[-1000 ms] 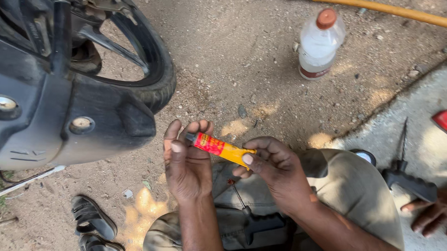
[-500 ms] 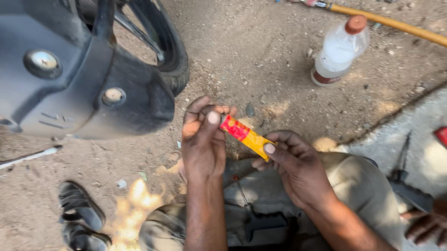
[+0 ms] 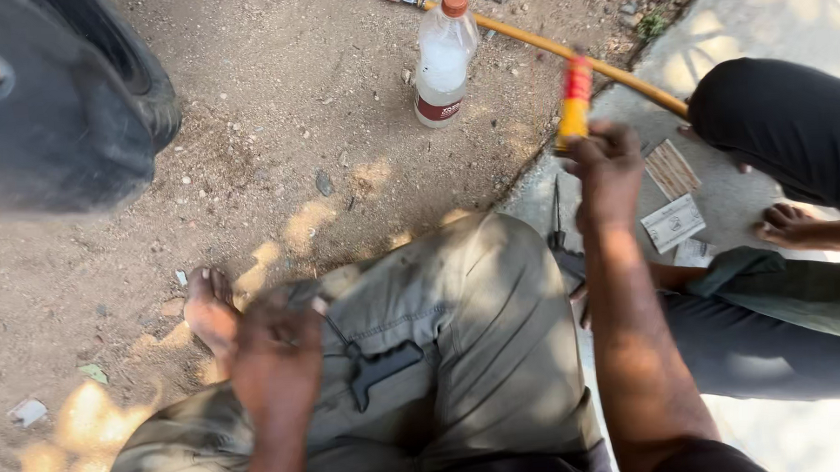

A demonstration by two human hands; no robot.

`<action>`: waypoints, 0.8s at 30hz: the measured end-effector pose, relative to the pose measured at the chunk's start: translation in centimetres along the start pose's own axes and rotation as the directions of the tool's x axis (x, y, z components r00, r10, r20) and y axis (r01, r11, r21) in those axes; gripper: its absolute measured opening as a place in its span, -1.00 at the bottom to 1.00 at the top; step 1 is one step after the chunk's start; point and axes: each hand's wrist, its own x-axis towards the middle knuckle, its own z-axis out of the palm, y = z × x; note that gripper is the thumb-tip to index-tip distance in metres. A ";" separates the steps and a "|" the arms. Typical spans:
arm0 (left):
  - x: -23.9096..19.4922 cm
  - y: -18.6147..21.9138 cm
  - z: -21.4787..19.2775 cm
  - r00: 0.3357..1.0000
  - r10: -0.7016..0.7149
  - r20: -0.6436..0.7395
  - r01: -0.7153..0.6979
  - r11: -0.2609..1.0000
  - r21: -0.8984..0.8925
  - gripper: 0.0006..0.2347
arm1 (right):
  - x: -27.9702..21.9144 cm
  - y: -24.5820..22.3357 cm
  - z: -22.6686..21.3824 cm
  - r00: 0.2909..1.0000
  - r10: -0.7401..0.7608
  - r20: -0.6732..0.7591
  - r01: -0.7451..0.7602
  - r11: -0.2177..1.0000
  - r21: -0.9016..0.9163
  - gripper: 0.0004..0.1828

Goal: The person sits on the ground and prepares a tire patch by applying glue from a tube onto a screwdriver. They then use the screwdriver to insert the glued patch into a puncture on a motorcycle tire.

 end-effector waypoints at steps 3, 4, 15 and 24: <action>-4.0 -0.8 1.9 0.973 -0.144 0.179 0.094 0.961 0.262 -0.50 | 2.4 5.1 -8.7 0.887 0.430 -0.171 -0.396 0.896 0.201 -0.74; -4.9 -1.0 2.2 0.972 -0.151 0.180 0.091 0.948 0.304 -0.48 | 2.7 6.8 -10.2 0.878 0.450 -0.164 -0.395 0.874 0.284 -0.75; -7.8 -3.0 0.5 0.978 -0.180 0.107 0.199 0.960 -0.198 -0.19 | -7.8 -1.6 -5.0 0.997 -0.043 0.059 0.048 0.995 -0.083 -0.78; -8.9 -2.0 -14.1 0.989 0.072 -0.126 -0.136 0.767 -0.627 -0.37 | -13.9 -18.3 13.1 0.727 -0.304 0.616 0.353 0.935 0.044 -0.85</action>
